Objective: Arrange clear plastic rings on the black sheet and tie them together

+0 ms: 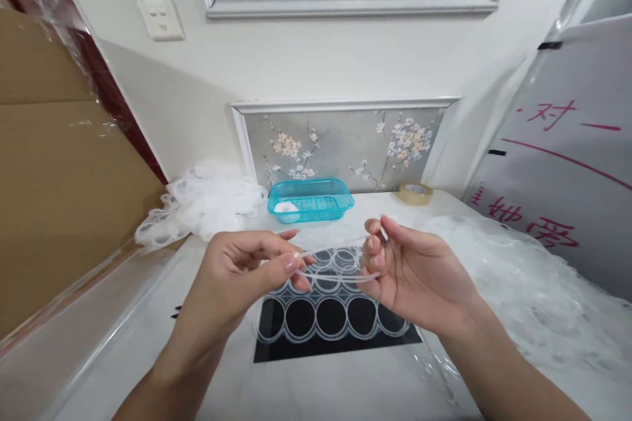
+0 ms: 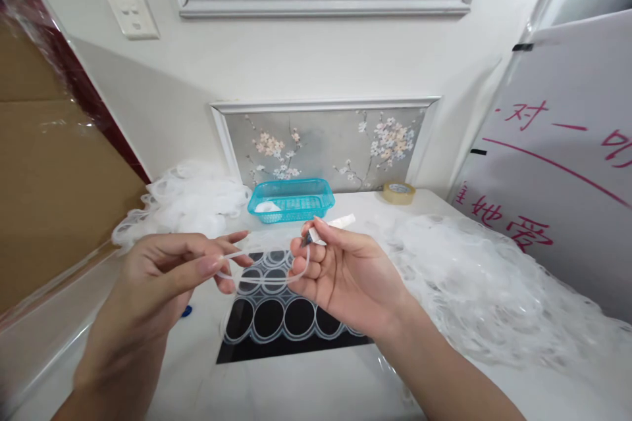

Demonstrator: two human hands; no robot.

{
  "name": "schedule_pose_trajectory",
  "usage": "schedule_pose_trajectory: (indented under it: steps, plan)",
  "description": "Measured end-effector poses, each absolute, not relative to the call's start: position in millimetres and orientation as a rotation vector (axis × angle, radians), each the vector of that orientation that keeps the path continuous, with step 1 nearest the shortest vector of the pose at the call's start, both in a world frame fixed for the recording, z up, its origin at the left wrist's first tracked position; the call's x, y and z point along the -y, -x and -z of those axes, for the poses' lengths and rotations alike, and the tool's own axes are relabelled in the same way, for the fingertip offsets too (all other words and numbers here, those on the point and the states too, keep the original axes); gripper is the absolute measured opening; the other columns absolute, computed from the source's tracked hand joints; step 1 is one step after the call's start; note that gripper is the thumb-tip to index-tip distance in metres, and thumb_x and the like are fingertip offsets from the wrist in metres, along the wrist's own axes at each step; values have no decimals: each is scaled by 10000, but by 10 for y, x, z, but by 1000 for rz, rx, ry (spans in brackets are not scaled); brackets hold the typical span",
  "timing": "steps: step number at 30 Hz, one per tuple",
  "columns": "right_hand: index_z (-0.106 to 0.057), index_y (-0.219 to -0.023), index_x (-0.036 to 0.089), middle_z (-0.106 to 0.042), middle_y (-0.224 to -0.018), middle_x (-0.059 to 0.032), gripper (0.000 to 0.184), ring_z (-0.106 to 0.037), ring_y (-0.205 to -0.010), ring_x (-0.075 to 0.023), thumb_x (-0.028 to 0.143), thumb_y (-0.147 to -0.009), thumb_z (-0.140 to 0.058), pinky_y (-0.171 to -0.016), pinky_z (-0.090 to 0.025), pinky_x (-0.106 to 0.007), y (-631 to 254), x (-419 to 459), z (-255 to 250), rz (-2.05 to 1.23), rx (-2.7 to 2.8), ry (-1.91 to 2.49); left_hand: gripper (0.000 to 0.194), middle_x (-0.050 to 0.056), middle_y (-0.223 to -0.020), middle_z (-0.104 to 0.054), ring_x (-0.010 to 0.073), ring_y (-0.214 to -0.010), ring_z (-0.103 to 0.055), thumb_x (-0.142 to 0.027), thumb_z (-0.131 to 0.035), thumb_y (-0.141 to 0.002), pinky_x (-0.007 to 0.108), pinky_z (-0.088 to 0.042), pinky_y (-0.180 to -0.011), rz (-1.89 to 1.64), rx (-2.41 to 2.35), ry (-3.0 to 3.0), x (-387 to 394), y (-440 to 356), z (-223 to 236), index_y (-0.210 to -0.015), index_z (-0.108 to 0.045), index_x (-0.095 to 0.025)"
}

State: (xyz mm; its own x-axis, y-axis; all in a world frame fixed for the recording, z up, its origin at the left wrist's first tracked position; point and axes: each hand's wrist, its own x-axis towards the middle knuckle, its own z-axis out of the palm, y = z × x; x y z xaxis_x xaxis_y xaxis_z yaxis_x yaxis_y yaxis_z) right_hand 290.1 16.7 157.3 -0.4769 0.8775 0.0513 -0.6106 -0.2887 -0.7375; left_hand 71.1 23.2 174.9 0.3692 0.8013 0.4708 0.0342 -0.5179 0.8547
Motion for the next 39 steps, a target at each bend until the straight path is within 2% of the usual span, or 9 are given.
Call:
schedule_pose_trajectory:
  steps: [8, 18, 22, 25, 29, 33, 35, 37, 39]
  plan:
    - [-589, -762, 241, -636, -633, -7, 126, -634, -623, -167, 352, -821, -578, -645, -541, -327, -2895, -74, -1579, -1585, 1142, 371, 142, -52, -524, -614, 145, -756, -628, -198, -641, -798, 408, -414, -1013, -1437, -716, -1969, -147, -723, -1746, -662, -661, -234]
    - [-573, -785, 234, -667, -738, -3, 130, -630, -605, -134, 329, -860, -525, -642, -545, -302, -2907, -99, -1575, -1684, 943, 427, 186, -40, -394, -531, 132, -550, -583, -261, -616, -794, 386, -449, -940, -1181, -739, -1645, -302, -793, -1720, -622, -670, -214]
    - [-572, -792, 226, -654, -728, 8, 138, -629, -623, -123, 320, -872, -512, -682, -540, -292, -2895, -149, -1551, -1728, 887, 452, 190, -40, -417, -536, 85, -416, -487, -265, -621, -781, 309, -502, -731, -1140, -721, -1573, -325, -795, -1726, -609, -666, -197]
    - [-595, -777, 213, -653, -700, 11, 126, -623, -591, -110, 283, -865, -539, -652, -546, -269, -2871, -167, -1537, -1847, 723, 384, 145, -14, -538, -589, 92, -511, -519, -263, -645, -767, 248, -468, -612, -1157, -712, -1520, -360, -798, -1715, -646, -673, -189]
    - [-612, -765, 182, -666, -698, 19, 98, -635, -607, -76, 252, -834, -602, -672, -544, -215, -2838, -198, -1514, -2022, 514, 306, 112, 20, -748, -605, 142, -789, -577, -241, -674, -733, 272, -477, -790, -1115, -562, -1304, -418, -853, -1693, -646, -661, -172]
    - [-626, -793, 155, -678, -704, 5, 61, -654, -629, -90, 199, -830, -609, -717, -546, -247, -2820, -286, -1460, -2051, 407, 290, 198, 46, -758, -593, 169, -862, -578, -262, -571, -797, 317, -460, -886, -903, -290, -1022, -447, -913, -1677, -649, -631, -145]
    - [-623, -784, 143, -678, -693, -9, 112, -655, -624, -103, 196, -863, -564, -697, -548, -262, -2801, -349, -1409, -2047, 368, 330, 199, 68, -748, -605, 201, -890, -584, -266, -544, -790, 348, -446, -915, -872, -203, -995, -461, -932, -1662, -676, -637, -132]
    - [-618, -768, 129, -670, -672, -19, 172, -649, -616, -108, 204, -891, -524, -676, -543, -258, -2760, -409, -1346, -2082, 341, 371, 152, 64, -696, -607, 220, -890, -601, -228, -559, -754, 341, -451, -897, -888, -164, -1012, -485, -955, -1630, -693, -652, -124]
    - [-612, -756, 120, -656, -645, -18, 190, -639, -604, -105, 210, -896, -520, -663, -532, -245, -2699, -455, -1279, -2140, 331, 382, 113, 26, -619, -588, 183, -786, -623, -174, -584, -742, 292, -474, -808, -918, -165, -1030, -522, -987, -1578, -763, -688, -134]
